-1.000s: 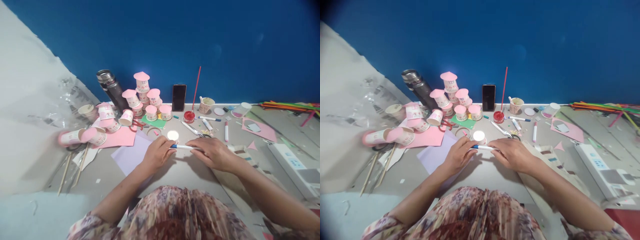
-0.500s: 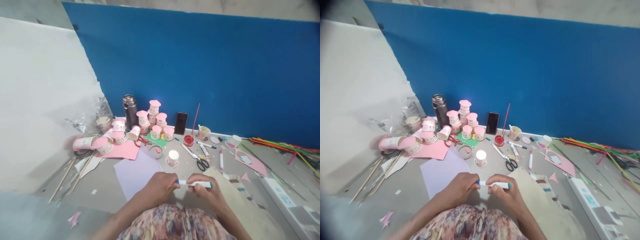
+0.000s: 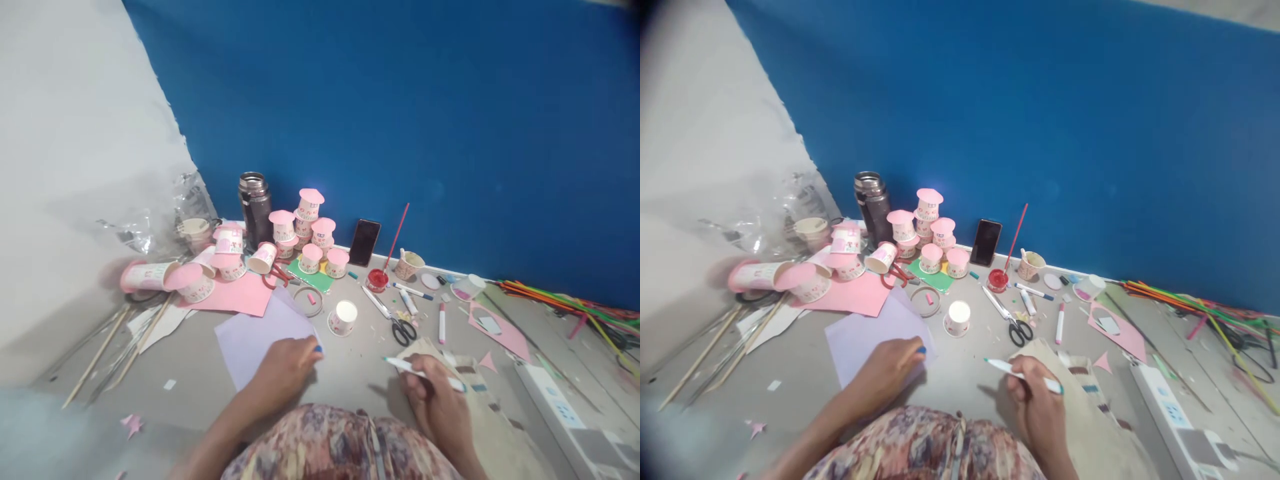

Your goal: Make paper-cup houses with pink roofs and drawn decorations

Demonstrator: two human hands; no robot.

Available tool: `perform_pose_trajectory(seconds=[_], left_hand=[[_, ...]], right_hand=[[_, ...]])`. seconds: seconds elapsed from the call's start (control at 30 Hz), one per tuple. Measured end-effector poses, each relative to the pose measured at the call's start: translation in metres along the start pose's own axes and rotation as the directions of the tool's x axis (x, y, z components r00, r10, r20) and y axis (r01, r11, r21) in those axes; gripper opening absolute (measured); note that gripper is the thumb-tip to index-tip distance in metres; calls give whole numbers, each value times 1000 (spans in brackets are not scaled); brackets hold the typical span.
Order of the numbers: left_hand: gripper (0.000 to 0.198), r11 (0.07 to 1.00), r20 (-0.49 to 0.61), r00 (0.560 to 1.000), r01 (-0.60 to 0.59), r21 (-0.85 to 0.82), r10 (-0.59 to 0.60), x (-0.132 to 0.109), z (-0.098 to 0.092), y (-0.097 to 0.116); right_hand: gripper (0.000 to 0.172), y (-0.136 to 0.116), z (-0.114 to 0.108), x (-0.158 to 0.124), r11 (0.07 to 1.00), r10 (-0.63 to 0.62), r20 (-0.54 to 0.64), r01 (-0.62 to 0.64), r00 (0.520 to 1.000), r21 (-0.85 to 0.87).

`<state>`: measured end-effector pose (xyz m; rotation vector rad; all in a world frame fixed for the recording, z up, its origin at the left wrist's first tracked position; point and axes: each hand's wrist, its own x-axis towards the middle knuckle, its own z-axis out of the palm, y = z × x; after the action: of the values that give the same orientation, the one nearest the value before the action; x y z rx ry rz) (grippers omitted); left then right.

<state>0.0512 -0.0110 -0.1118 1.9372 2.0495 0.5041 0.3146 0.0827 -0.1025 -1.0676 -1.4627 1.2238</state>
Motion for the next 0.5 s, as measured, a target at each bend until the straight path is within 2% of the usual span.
perform_pose_trajectory(seconds=[0.07,0.17,0.27,0.37,0.43,0.5], left_hand=[[32,992,-37,992,125,16,-124,-5,-13,-15],[25,989,-38,994,109,104,-106,1,-24,-32],[20,973,13,996,86,212,-91,14,-22,-43],[15,972,-69,997,56,228,-41,21,-14,-45],[28,983,-188,981,-19,184,54,23,-9,-38],[42,980,-259,949,-148,133,178,26,-5,-25]], right_hand=[[45,-1,-10,1,994,73,-69,-66,995,91],[45,-1,-20,9,982,149,-53,-141,987,125],[42,-2,-23,25,985,165,55,-167,985,36],[31,-7,-24,46,988,99,153,-79,983,-129],[23,-12,-21,63,982,9,220,34,975,-187],[21,-16,-16,79,979,-55,258,103,965,-175]])
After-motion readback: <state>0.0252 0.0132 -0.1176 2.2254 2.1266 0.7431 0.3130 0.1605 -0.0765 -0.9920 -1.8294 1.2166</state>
